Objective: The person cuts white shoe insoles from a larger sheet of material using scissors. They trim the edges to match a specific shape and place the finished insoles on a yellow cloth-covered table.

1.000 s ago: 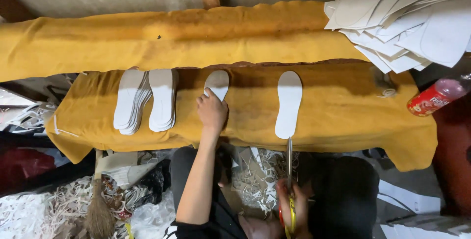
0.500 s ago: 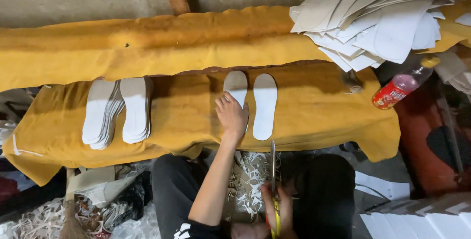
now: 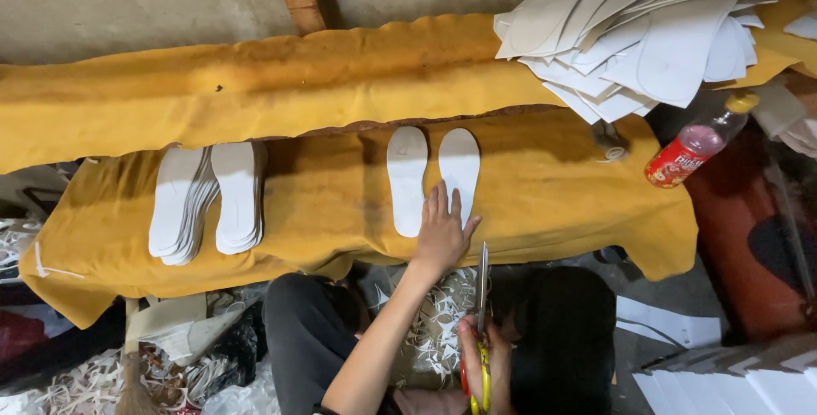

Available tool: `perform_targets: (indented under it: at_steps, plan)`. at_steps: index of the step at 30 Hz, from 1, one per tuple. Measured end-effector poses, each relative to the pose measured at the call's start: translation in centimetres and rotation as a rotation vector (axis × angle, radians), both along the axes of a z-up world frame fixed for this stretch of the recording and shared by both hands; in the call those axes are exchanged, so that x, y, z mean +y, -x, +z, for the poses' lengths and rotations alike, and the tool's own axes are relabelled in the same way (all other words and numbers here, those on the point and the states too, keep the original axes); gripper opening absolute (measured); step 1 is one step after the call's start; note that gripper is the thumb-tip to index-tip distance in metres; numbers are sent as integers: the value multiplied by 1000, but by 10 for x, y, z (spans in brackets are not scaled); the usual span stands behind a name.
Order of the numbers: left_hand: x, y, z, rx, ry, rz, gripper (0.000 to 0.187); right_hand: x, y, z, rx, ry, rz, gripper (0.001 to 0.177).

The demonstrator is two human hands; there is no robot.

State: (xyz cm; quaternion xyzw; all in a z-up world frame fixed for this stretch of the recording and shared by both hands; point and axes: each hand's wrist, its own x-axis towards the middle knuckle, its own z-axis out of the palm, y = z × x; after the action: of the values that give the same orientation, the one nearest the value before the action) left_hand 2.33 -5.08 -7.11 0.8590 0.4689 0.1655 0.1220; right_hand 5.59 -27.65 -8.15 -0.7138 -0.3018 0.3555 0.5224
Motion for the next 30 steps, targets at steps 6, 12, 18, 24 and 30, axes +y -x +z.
perform_targets:
  at_steps: [6,12,18,24,30]
  plan:
    - [10,-25,-40,157,-377,155,64,-3,-1,11,-16,115,34,30]
    - [9,-25,-25,204,-113,75,74,0,1,15,38,162,-22,31]
    - [-33,-13,144,-464,98,-126,57,2,3,22,201,29,-205,32]
    - [45,-76,258,-804,-323,-202,32,3,-5,-4,229,-131,-238,33]
    - [120,-106,291,-465,271,205,97,6,-7,-18,463,-186,-291,28]
